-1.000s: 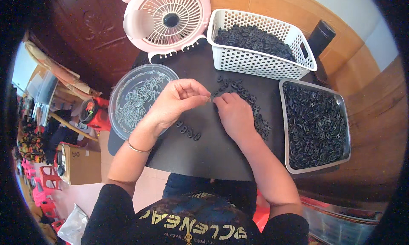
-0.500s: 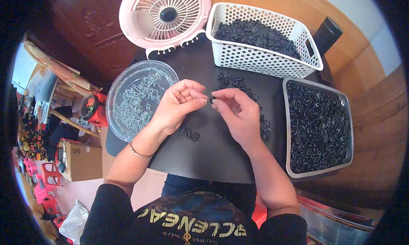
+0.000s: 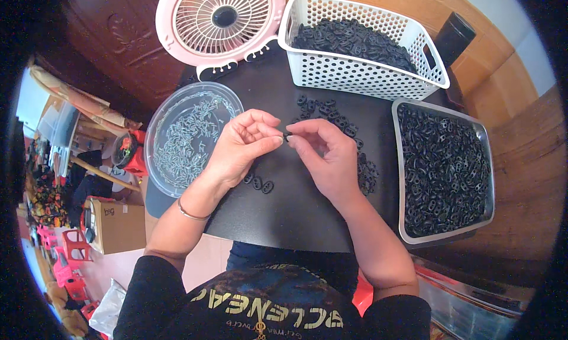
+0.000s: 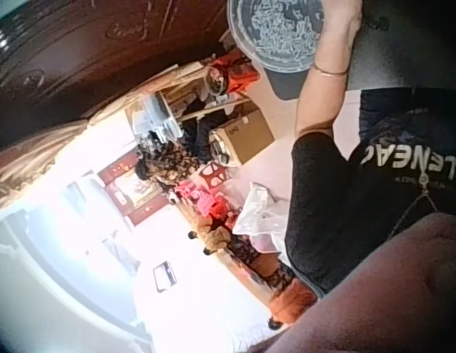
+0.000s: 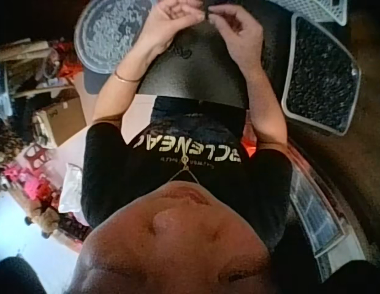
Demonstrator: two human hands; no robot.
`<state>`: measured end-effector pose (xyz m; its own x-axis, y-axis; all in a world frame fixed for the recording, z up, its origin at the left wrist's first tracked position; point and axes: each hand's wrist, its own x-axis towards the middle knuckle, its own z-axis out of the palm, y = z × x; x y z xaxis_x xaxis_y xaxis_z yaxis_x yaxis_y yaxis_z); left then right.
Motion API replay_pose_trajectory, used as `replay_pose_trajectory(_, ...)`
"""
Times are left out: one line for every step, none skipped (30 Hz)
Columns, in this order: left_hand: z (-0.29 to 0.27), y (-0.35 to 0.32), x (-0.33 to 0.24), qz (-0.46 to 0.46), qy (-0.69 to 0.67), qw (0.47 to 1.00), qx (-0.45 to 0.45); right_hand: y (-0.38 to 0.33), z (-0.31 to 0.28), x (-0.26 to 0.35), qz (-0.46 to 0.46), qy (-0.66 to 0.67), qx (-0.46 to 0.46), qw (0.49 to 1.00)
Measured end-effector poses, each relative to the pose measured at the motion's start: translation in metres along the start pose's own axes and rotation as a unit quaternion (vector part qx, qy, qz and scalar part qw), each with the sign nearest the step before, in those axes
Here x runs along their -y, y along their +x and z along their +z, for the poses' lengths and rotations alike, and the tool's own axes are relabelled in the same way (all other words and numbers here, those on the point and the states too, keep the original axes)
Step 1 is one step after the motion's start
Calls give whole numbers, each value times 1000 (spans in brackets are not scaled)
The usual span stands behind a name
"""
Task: The person sits at a table and assembles small black plastic components by inserting silver screws into them. They pick up a plastic piece from a pile on the table, retrieve a screw from a clear container, and fasten the two together by hand. The assembled units are placed back onto the table surface.
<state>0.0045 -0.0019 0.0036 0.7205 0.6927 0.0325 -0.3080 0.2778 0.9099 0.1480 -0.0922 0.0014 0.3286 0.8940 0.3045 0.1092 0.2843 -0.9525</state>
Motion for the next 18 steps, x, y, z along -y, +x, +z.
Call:
replay_pose_trajectory(0, 0, 0, 2, -1, 1000, 0, 0, 0, 0, -3, -6, -2, 1000)
replay_pose_trajectory(0, 0, 1, 4, -2, 1000, 1, 0, 1, 0, -7, -12, -3, 1000)
replay_pose_trajectory(-1, 0, 1, 6, -2, 1000, 1, 0, 1, 1, -5, -22, -5, 1000)
replay_pose_trajectory(-1, 0, 1, 11, 4, 1000, -1, 0, 1, 2, -4, -33, -7, 999)
replay_pose_trajectory(-1, 0, 2, 15, 10, 1000, -4, 0, 2, 2, -2, -44, -9, 999)
replay_pose_trajectory(-1, -1, 2, 20, 16, 1000, -6, 0, 2, 1, -5, -41, -12, 999)
replay_pose_trajectory(0, -1, 2, 29, 23, 999, -4, 0, 2, -1, -8, -39, -14, 999)
replay_pose_trajectory(1, -1, 2, 39, 30, 999, -2, 0, 2, -3, -10, -37, -17, 999)
replay_pose_trajectory(1, -1, 2, 48, 37, 998, 0, 0, 2, -3, -4, -33, -16, 999)
replay_pose_trajectory(1, -2, 3, 64, 63, 996, -5, -1, 3, -3, 3, -28, -13, 1000)
replay_pose_trajectory(1, -2, 5, 79, 88, 993, -10, -1, 3, -4, 10, -22, -10, 1000)
replay_pose_trajectory(1, -3, 6, 95, 113, 989, -14, 0, 3, -2, 39, -9, -5, 999)
replay_pose_trajectory(2, -3, 6, 112, 144, 983, -15, 1, 3, 1, 68, 4, -1, 998)
replay_pose_trajectory(3, -4, 5, 128, 175, 976, -16, 2, 3, 3, 97, 16, 3, 995)
replay_pose_trajectory(4, -4, 4, 144, 205, 968, -17, 2, 2, 1, 102, 33, 6, 994)
replay_pose_trajectory(5, -4, 2, 134, 192, 972, -15, 2, 0, 0, 107, 49, 9, 993)
replay_pose_trajectory(6, -4, 0, 124, 179, 976, -13, 3, -1, -2, 112, 65, 11, 991)
replay_pose_trajectory(7, -3, -1, 114, 167, 979, -11, 3, 0, -2, 106, 76, 8, 991)
